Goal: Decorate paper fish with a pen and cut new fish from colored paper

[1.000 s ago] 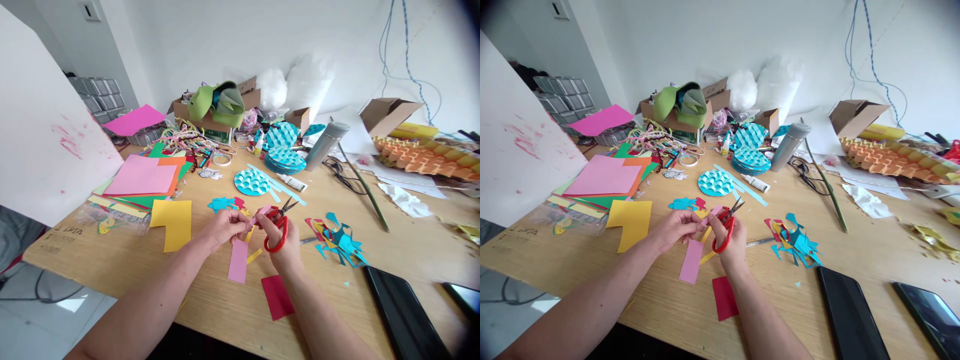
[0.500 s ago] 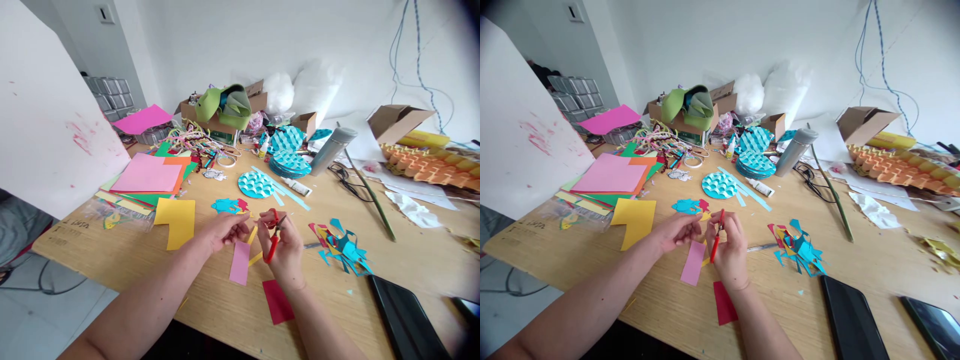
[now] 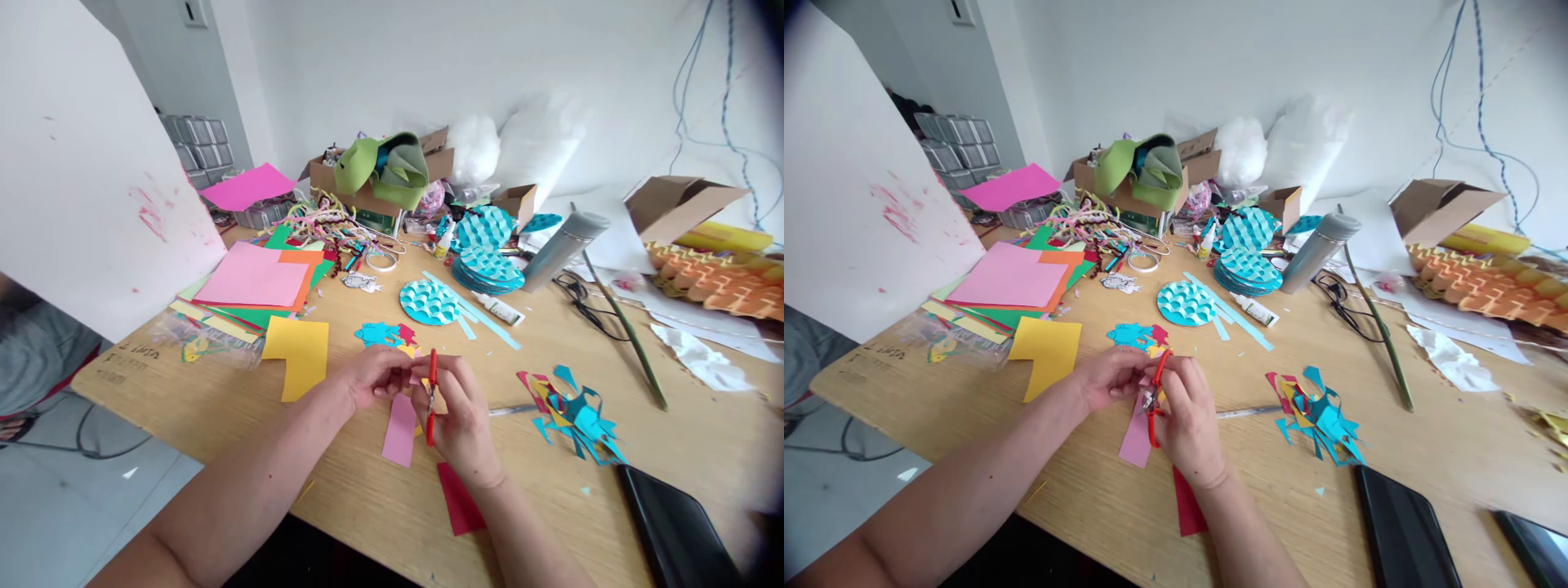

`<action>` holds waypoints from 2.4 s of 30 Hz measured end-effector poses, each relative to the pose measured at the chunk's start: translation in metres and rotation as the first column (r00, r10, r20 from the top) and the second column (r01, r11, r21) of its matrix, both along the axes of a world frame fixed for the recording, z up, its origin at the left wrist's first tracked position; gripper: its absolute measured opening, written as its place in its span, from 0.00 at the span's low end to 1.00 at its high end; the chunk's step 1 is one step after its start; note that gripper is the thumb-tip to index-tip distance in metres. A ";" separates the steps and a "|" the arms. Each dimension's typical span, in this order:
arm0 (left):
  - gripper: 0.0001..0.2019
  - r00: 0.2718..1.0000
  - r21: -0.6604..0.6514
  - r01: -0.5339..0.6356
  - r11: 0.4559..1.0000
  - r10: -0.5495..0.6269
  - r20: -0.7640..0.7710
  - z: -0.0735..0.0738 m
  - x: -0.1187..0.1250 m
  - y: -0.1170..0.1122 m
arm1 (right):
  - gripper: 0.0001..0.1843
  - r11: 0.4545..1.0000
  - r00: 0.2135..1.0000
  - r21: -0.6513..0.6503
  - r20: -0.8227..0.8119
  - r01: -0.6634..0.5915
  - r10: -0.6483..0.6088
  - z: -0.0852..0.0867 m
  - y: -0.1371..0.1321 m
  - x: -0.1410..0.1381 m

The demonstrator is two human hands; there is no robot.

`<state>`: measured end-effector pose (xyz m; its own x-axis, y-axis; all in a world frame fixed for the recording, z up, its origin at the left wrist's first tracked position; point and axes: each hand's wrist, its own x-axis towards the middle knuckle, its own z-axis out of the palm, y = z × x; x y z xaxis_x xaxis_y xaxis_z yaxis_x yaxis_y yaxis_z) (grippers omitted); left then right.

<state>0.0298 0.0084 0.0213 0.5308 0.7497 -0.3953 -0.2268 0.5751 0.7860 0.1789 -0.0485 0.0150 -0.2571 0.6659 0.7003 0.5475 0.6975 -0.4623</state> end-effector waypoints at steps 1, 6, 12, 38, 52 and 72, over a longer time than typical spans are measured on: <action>0.10 0.999 0.025 -0.036 0.999 0.036 -0.007 0.000 0.000 0.001 | 0.17 1.000 0.999 -0.008 -0.034 0.022 -0.022 0.001 0.000 0.000; 0.10 0.948 0.204 -0.289 0.935 0.309 -0.076 0.002 -0.003 0.003 | 0.08 0.946 0.914 -0.279 -0.316 0.166 -0.254 0.009 0.004 -0.001; 0.13 0.924 0.410 -0.289 0.865 0.364 -0.118 0.001 0.001 -0.001 | 0.16 0.755 0.865 -0.653 -0.415 -0.067 -0.282 0.017 0.008 -0.003; 0.11 0.915 0.368 -0.386 0.846 0.403 0.033 0.012 -0.004 0.001 | 0.31 0.574 0.911 -0.797 -0.359 -0.188 -0.201 0.015 0.001 -0.008; 0.10 0.933 0.370 -0.347 0.862 0.356 0.045 0.008 -0.005 0.004 | 0.32 0.500 0.947 -0.838 -0.306 -0.219 -0.097 0.013 0.001 -0.012; 0.06 0.956 0.358 -0.292 0.887 0.282 0.080 0.006 -0.006 0.002 | 0.31 0.501 0.953 -0.840 -0.290 -0.208 -0.092 0.015 0.000 -0.009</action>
